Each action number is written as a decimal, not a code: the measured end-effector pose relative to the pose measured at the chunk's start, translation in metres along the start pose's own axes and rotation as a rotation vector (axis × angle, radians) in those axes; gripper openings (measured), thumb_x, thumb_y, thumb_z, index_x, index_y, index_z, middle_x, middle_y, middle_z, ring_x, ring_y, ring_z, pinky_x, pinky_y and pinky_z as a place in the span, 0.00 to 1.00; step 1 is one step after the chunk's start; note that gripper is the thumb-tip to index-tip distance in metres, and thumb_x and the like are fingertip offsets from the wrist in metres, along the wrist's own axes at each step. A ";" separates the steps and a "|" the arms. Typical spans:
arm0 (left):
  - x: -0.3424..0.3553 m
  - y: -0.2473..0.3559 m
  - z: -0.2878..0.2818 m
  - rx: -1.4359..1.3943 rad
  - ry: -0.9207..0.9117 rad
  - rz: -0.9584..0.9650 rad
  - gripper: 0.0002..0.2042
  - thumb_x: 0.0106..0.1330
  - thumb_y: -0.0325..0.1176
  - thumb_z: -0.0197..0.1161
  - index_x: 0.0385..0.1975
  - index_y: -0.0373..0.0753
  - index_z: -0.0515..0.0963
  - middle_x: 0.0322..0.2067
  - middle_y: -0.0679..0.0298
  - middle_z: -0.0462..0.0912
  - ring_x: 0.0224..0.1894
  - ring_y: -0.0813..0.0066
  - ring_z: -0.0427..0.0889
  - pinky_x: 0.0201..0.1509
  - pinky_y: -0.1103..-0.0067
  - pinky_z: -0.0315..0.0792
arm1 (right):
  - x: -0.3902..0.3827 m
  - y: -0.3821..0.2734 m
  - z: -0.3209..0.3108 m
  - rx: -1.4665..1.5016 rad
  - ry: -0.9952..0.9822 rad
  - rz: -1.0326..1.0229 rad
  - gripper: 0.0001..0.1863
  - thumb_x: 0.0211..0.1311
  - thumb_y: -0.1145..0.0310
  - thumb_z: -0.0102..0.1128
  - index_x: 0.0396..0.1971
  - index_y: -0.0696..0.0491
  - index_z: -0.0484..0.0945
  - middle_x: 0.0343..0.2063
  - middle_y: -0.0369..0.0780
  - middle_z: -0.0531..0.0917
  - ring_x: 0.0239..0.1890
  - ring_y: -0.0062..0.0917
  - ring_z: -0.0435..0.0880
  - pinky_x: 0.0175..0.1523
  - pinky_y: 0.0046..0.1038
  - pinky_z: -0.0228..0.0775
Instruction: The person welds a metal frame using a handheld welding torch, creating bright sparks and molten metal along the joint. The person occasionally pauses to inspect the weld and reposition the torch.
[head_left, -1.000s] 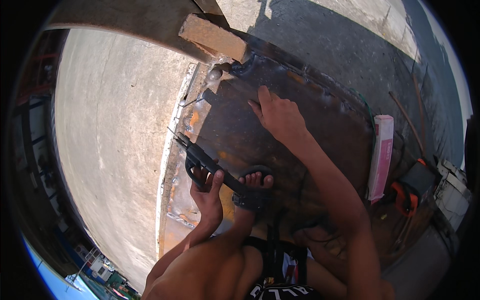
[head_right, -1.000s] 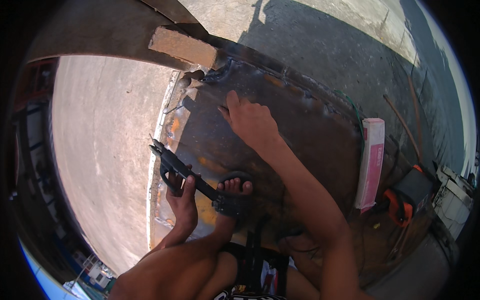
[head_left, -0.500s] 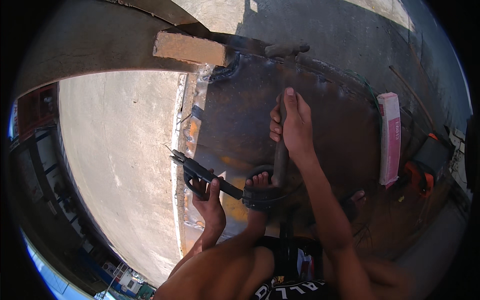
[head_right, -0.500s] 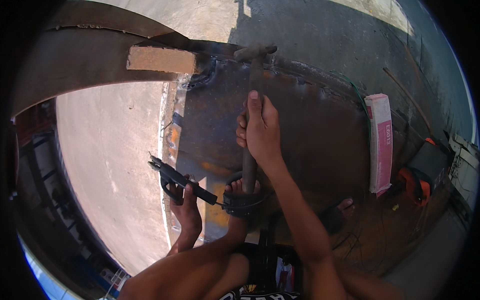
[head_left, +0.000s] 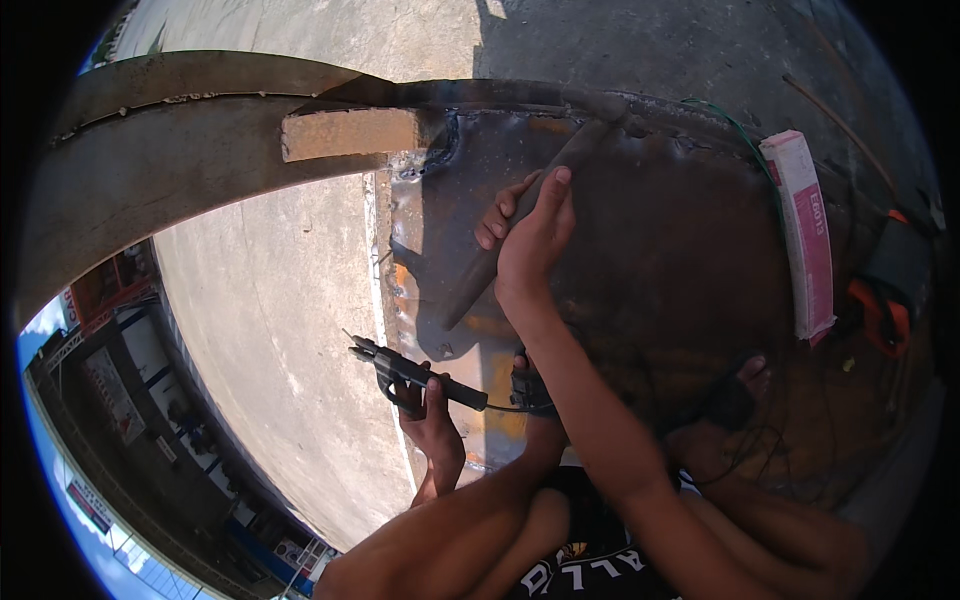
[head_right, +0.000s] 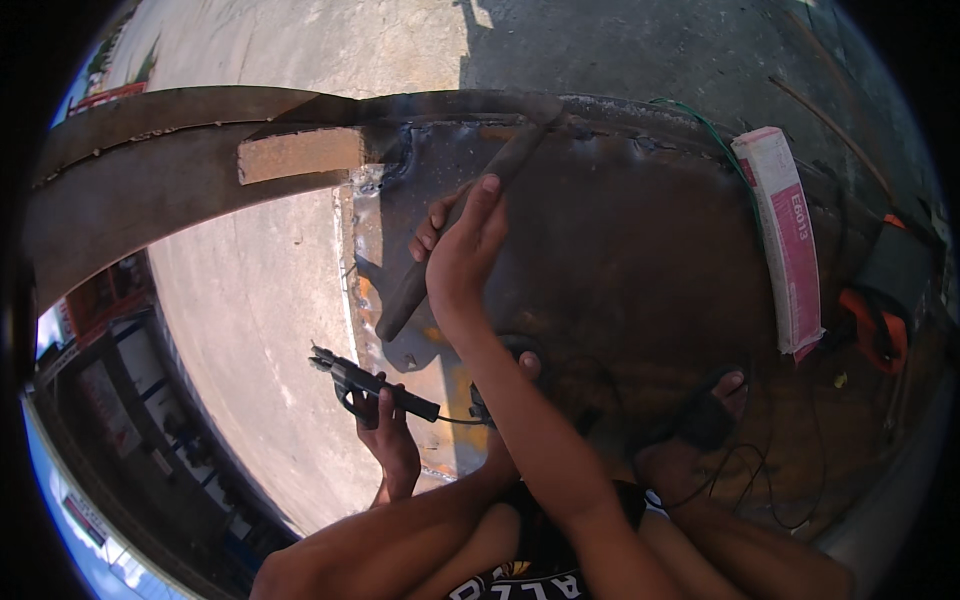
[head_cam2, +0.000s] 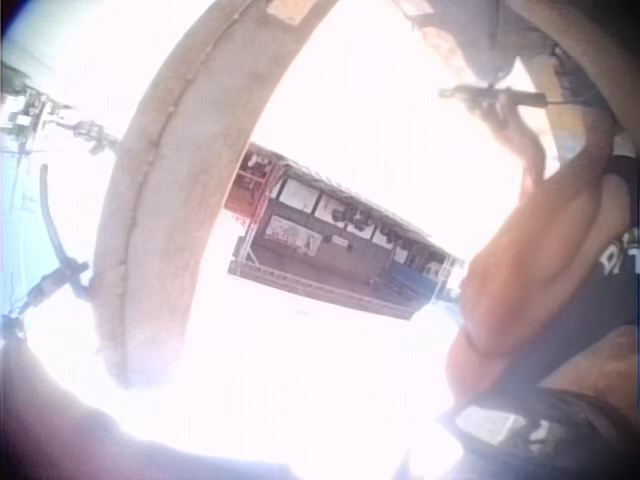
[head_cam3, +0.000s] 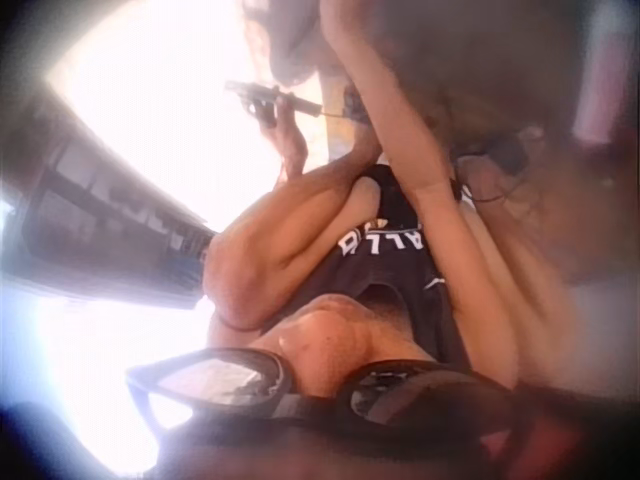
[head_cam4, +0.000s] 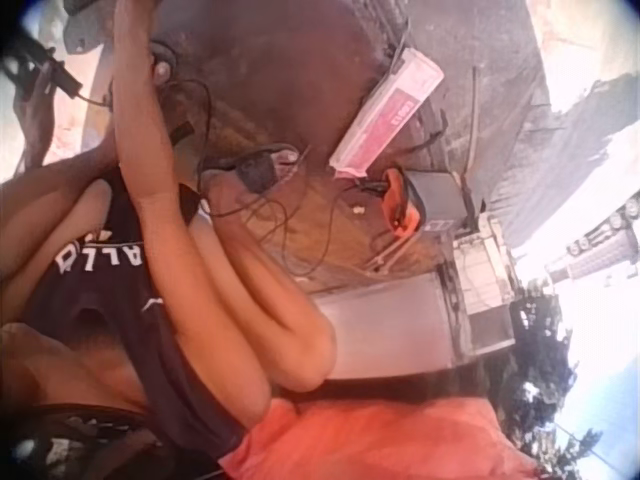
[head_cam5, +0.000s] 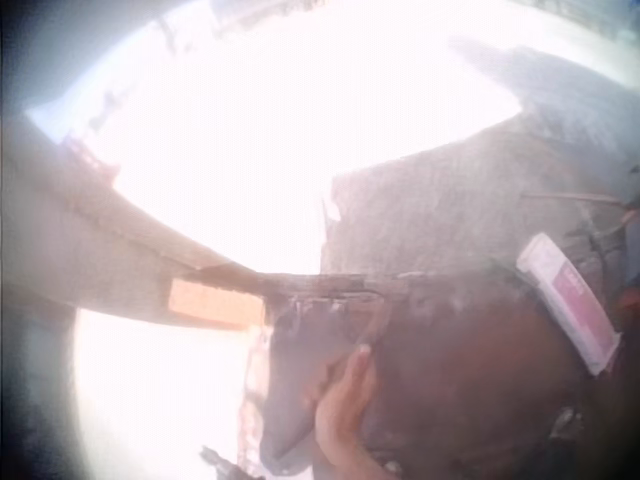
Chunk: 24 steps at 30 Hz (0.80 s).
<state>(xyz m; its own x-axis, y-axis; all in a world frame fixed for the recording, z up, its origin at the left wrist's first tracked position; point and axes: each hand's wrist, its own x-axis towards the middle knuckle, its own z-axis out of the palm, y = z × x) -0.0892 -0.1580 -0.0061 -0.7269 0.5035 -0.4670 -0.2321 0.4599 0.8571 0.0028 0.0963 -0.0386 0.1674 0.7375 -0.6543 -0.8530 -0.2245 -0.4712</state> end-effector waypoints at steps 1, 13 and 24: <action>-0.001 0.001 0.002 0.002 0.000 -0.003 0.32 0.79 0.26 0.64 0.79 0.30 0.58 0.66 0.46 0.77 0.57 0.64 0.82 0.66 0.69 0.78 | 0.000 0.002 0.008 0.124 0.074 -0.066 0.25 0.86 0.42 0.45 0.36 0.49 0.63 0.19 0.33 0.67 0.13 0.18 0.67 0.17 0.26 0.60; -0.001 0.003 -0.001 0.037 0.000 0.023 0.30 0.80 0.30 0.62 0.78 0.36 0.61 0.66 0.50 0.77 0.62 0.61 0.78 0.72 0.61 0.70 | -0.022 0.021 -0.019 -0.013 0.131 0.086 0.27 0.84 0.38 0.46 0.36 0.48 0.63 0.21 0.34 0.68 0.16 0.18 0.67 0.20 0.27 0.61; 0.001 0.014 0.037 0.057 -0.094 0.043 0.31 0.80 0.29 0.63 0.79 0.30 0.59 0.65 0.47 0.77 0.60 0.64 0.80 0.68 0.66 0.75 | -0.008 -0.051 -0.055 -0.583 -0.179 0.309 0.23 0.84 0.46 0.53 0.36 0.50 0.65 0.18 0.32 0.69 0.15 0.16 0.69 0.19 0.26 0.62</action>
<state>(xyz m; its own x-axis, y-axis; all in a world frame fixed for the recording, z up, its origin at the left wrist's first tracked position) -0.0690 -0.1244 -0.0028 -0.6708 0.5890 -0.4506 -0.1629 0.4758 0.8643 0.0725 0.0667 -0.0421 -0.1681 0.6667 -0.7261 -0.4340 -0.7114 -0.5527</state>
